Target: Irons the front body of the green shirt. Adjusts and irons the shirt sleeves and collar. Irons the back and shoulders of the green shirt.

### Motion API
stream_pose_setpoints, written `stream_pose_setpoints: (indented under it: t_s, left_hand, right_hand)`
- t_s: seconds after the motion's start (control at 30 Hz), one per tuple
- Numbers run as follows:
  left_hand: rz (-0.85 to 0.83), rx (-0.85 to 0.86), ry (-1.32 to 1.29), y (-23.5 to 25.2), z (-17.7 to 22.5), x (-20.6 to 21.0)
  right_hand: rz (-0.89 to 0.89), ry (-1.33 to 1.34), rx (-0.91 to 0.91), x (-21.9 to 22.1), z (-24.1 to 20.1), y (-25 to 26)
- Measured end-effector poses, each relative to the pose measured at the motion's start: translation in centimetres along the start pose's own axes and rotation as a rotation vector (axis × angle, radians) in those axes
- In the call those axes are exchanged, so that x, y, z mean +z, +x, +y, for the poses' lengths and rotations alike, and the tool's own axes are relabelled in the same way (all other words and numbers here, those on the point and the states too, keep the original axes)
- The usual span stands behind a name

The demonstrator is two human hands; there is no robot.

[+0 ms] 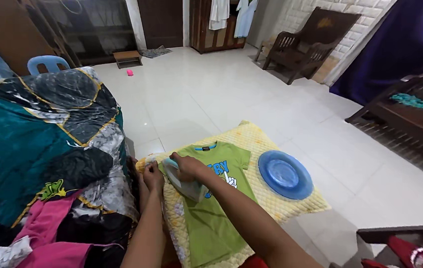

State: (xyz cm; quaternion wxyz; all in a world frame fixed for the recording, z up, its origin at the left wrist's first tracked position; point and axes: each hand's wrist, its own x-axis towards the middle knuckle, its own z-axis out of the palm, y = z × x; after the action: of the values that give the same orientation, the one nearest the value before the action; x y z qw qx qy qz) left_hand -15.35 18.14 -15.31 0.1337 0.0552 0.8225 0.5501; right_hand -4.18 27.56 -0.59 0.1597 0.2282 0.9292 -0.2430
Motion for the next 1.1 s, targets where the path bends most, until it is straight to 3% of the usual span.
stream_pose_setpoints:
  t_s: [0.2, 0.4, 0.63, 0.8, 1.1]
  left_hand:
    - [0.015, -0.029, -0.076, 0.4, -0.5, 0.3]
    - [0.008, -0.047, -0.054, 0.0, -0.4, 0.3]
    - [0.017, -0.093, -0.006, 0.2, -0.2, 0.4]
    - [-0.005, -0.071, -0.04, 0.0, -0.5, 0.0]
    - [-0.33, -0.339, -0.373, 1.6, -3.8, -1.7]
  right_hand:
    - [0.032, 0.042, 0.023, 0.0, -1.5, 2.3]
    - [0.054, 0.025, 0.063, 0.8, -2.4, 0.5]
    - [0.077, 0.032, 0.053, 0.2, -2.8, 3.0]
    - [0.081, 0.037, 0.094, 0.6, -3.2, 1.8]
    - [0.05, 0.006, 0.047, -0.1, -2.6, 3.8]
